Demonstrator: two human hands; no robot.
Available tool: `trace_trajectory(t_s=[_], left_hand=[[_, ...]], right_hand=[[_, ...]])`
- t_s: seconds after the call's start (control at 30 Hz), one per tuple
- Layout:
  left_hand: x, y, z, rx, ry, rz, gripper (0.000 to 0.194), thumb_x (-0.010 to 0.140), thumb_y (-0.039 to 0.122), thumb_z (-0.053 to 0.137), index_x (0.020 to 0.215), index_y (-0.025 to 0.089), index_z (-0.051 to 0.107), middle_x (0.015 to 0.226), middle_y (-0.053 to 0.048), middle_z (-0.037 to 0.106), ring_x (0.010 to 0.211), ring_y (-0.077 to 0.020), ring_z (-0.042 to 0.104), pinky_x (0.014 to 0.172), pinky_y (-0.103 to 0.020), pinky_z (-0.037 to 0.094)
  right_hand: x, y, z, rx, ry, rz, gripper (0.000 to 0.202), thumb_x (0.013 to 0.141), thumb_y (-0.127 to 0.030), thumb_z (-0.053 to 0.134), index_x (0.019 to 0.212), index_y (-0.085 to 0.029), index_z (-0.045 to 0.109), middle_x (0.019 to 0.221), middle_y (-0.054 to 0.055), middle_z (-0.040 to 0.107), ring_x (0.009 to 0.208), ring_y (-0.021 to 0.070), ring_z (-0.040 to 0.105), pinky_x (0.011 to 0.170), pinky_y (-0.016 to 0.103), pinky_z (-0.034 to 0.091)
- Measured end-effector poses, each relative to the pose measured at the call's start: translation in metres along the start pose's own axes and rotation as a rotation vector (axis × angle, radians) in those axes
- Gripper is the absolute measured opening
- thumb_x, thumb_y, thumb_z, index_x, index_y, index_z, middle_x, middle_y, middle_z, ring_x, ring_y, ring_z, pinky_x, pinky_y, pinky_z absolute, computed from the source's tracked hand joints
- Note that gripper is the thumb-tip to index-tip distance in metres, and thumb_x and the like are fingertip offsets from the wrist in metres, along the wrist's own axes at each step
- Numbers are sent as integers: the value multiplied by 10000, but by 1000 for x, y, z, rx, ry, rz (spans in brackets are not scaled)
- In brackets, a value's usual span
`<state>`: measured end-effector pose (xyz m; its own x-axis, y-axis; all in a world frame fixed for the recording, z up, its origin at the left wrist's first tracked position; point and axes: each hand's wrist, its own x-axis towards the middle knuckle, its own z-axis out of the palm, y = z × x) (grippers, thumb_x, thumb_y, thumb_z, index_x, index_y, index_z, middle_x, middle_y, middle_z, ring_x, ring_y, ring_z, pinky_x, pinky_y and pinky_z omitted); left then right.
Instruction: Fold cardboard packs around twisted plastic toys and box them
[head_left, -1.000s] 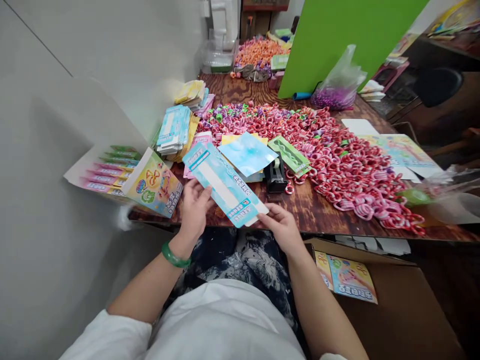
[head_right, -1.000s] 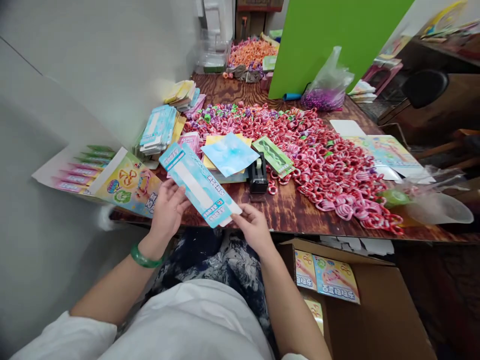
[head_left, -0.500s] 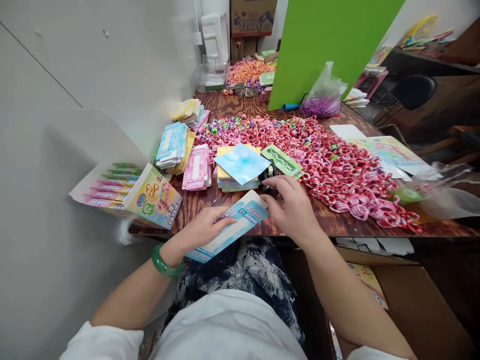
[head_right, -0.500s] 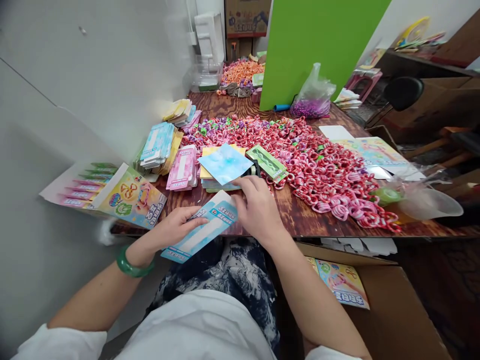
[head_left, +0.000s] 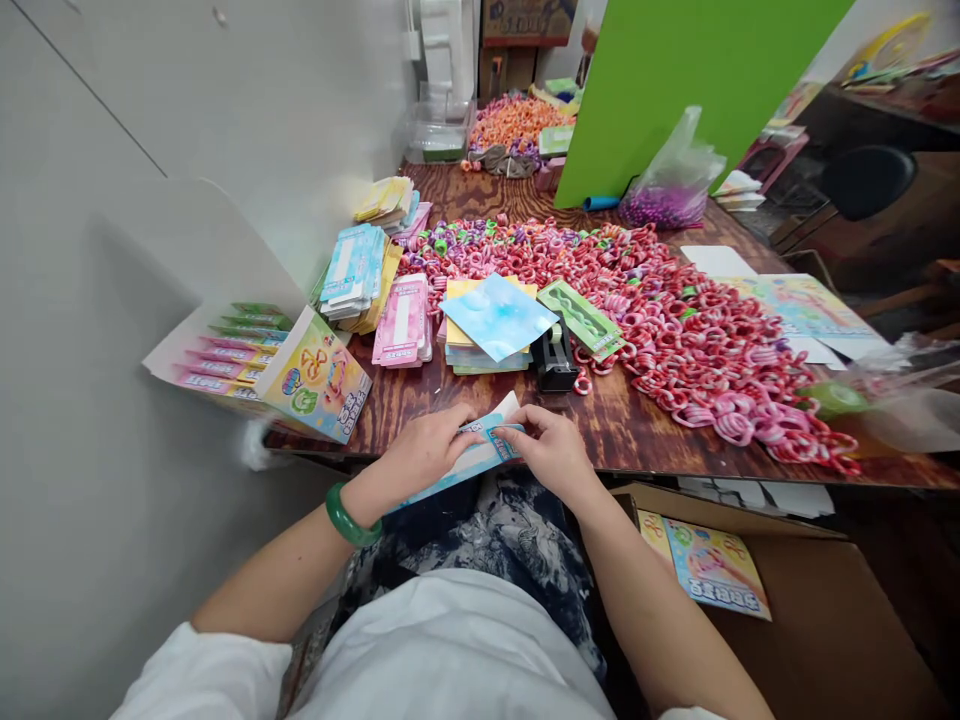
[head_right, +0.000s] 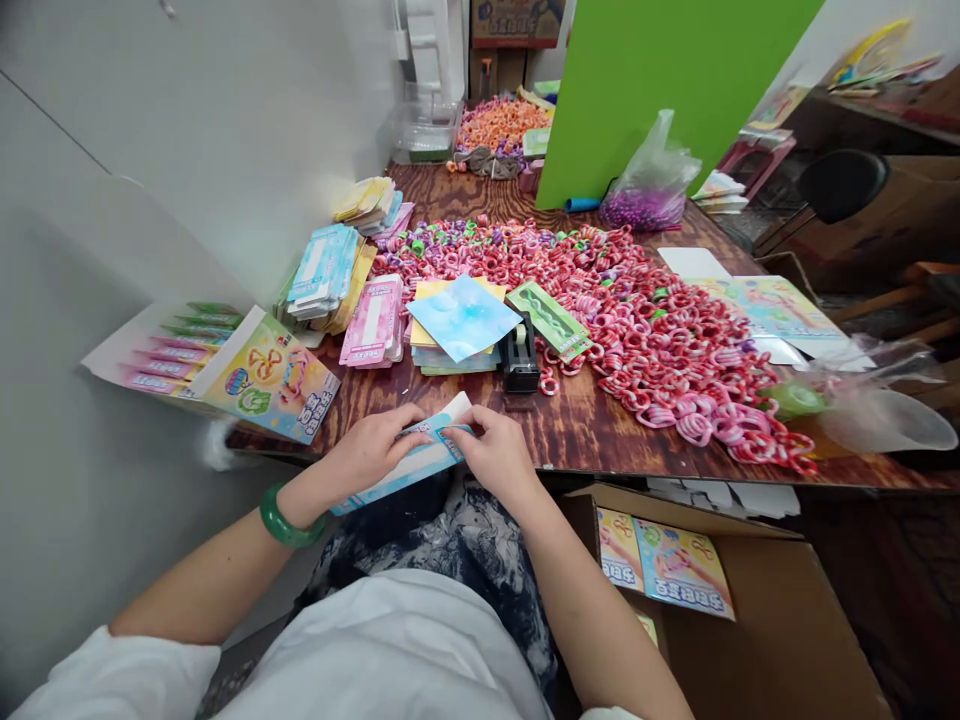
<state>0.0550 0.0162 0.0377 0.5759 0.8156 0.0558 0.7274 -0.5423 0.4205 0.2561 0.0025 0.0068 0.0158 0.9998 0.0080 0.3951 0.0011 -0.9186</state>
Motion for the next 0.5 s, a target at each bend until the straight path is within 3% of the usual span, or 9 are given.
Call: trace_trajectory(t_s=[0.07, 0.13, 0.2, 0.3, 0.5], left_hand=[[-6, 4, 4, 185, 109, -2, 566, 867, 482, 628, 1318, 160, 514, 1237, -144, 634, 1146, -295, 573, 951, -410, 419], [-12, 6, 9, 393, 161, -21, 852, 777, 490, 729, 1463, 126, 379, 1416, -197, 513, 1330, -375, 420, 1073, -510, 305], [-15, 6, 16, 535, 157, -56, 841, 806, 398, 711, 1507, 137, 326, 1467, -180, 473, 1357, -378, 385, 1090, -524, 267], [-15, -1, 23, 620, 157, -85, 715, 857, 279, 612, 1510, 168, 343, 1430, -147, 522, 1252, -338, 483, 1045, -495, 309], [-10, -16, 28, 639, 273, 15, 640, 845, 215, 572, 1462, 129, 428, 1328, -162, 597, 1153, -330, 522, 972, -491, 345]], right_hand=[[2, 6, -3, 53, 15, 77, 246, 712, -434, 704, 685, -196, 645, 606, -12, 614, 574, 139, 505, 546, 263, 392], [5, 11, -6, 173, 22, 148, 300, 668, -477, 732, 680, -194, 633, 627, 2, 636, 589, 150, 530, 551, 269, 411], [6, 12, -8, 314, 3, 209, 357, 607, -503, 780, 649, -190, 614, 636, 9, 647, 599, 155, 551, 562, 275, 429], [5, 4, -7, 477, -27, 265, 370, 562, -484, 830, 659, -181, 641, 646, 3, 657, 602, 141, 561, 582, 269, 448], [0, -11, -4, 580, -175, 364, 411, 551, -441, 854, 840, -159, 774, 740, 26, 695, 532, 86, 498, 431, 204, 385]])
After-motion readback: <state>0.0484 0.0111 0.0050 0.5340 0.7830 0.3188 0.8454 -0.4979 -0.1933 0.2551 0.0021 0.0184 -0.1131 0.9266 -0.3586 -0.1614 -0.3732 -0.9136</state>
